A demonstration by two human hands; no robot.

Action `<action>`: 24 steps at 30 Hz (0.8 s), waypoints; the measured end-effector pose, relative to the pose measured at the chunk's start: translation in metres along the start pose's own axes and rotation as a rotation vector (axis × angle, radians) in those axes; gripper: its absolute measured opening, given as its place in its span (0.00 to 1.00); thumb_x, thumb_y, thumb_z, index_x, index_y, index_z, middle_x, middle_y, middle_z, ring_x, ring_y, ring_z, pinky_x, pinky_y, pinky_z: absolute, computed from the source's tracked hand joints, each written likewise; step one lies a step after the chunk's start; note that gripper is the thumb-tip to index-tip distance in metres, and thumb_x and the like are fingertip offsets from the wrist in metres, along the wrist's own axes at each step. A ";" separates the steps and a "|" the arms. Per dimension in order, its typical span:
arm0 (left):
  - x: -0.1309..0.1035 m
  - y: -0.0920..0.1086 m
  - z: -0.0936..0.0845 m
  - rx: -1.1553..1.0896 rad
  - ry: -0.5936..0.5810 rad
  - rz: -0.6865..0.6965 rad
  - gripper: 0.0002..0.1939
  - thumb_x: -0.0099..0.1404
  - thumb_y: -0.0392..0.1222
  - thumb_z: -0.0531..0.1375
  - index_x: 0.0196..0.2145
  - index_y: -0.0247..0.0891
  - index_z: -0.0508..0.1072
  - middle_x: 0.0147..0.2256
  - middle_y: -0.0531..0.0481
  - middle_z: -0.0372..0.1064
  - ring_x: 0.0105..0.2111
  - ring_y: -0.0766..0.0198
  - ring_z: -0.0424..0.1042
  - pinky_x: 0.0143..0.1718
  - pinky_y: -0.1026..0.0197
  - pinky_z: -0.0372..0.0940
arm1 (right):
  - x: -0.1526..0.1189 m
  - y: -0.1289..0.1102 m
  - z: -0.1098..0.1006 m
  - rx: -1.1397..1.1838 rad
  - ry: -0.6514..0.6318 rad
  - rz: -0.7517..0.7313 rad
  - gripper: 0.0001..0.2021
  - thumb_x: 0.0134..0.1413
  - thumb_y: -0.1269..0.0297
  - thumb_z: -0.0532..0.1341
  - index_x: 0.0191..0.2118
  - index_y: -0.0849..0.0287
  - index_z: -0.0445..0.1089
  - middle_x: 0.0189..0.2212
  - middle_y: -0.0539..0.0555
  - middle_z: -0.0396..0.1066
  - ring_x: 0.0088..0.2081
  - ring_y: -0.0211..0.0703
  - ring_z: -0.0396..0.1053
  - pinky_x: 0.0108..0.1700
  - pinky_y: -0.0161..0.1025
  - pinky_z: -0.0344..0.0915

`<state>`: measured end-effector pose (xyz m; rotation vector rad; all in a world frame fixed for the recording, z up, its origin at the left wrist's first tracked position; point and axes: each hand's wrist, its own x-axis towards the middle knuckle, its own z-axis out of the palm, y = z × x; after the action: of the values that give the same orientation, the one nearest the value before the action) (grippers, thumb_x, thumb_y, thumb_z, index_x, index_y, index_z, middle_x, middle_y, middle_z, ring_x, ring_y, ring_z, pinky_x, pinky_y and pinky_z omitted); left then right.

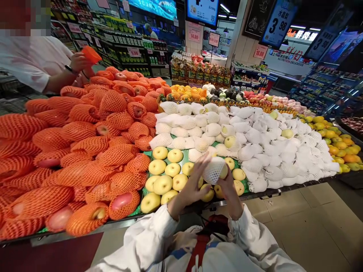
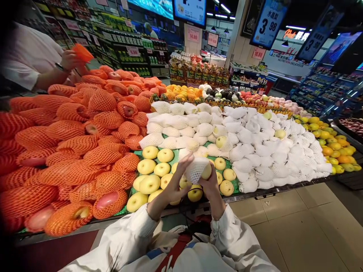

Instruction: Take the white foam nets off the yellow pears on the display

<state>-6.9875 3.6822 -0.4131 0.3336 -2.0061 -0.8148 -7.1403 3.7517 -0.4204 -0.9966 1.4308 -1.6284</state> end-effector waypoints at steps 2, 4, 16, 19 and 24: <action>-0.003 -0.006 0.008 -0.137 0.095 -0.238 0.32 0.77 0.50 0.53 0.75 0.52 0.52 0.71 0.41 0.57 0.73 0.49 0.56 0.69 0.39 0.62 | -0.001 0.005 -0.001 0.018 -0.018 0.030 0.46 0.43 0.51 0.71 0.69 0.51 0.59 0.58 0.60 0.72 0.53 0.56 0.74 0.53 0.51 0.77; -0.003 -0.012 0.018 -0.210 0.145 -0.440 0.23 0.78 0.52 0.51 0.67 0.52 0.63 0.64 0.42 0.66 0.65 0.52 0.67 0.62 0.45 0.71 | -0.003 0.010 -0.004 0.036 -0.037 0.051 0.49 0.40 0.54 0.73 0.70 0.50 0.56 0.60 0.61 0.70 0.55 0.56 0.74 0.57 0.53 0.76; 0.006 -0.007 0.045 -0.189 0.448 -0.661 0.23 0.74 0.65 0.53 0.35 0.42 0.68 0.33 0.47 0.67 0.34 0.57 0.68 0.36 0.52 0.69 | -0.001 0.028 -0.030 -0.217 -0.068 -0.166 0.48 0.29 0.60 0.79 0.62 0.52 0.65 0.64 0.59 0.65 0.61 0.57 0.66 0.66 0.53 0.65; 0.012 -0.023 0.041 -0.155 0.433 -0.681 0.26 0.71 0.67 0.55 0.29 0.41 0.64 0.28 0.50 0.63 0.29 0.61 0.63 0.31 0.57 0.64 | 0.000 0.027 -0.028 -0.179 0.015 -0.183 0.44 0.32 0.59 0.78 0.61 0.53 0.67 0.60 0.59 0.69 0.55 0.54 0.69 0.60 0.51 0.69; 0.021 -0.068 -0.006 0.183 0.539 -0.716 0.22 0.72 0.60 0.52 0.29 0.41 0.63 0.27 0.51 0.62 0.30 0.60 0.62 0.34 0.57 0.61 | 0.008 0.034 -0.042 0.154 0.271 0.096 0.38 0.40 0.45 0.74 0.57 0.53 0.71 0.50 0.56 0.76 0.51 0.53 0.73 0.54 0.49 0.73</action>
<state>-6.9999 3.6185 -0.4421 1.2821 -1.4391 -0.8418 -7.1807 3.7585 -0.4566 -0.6283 1.4762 -1.8235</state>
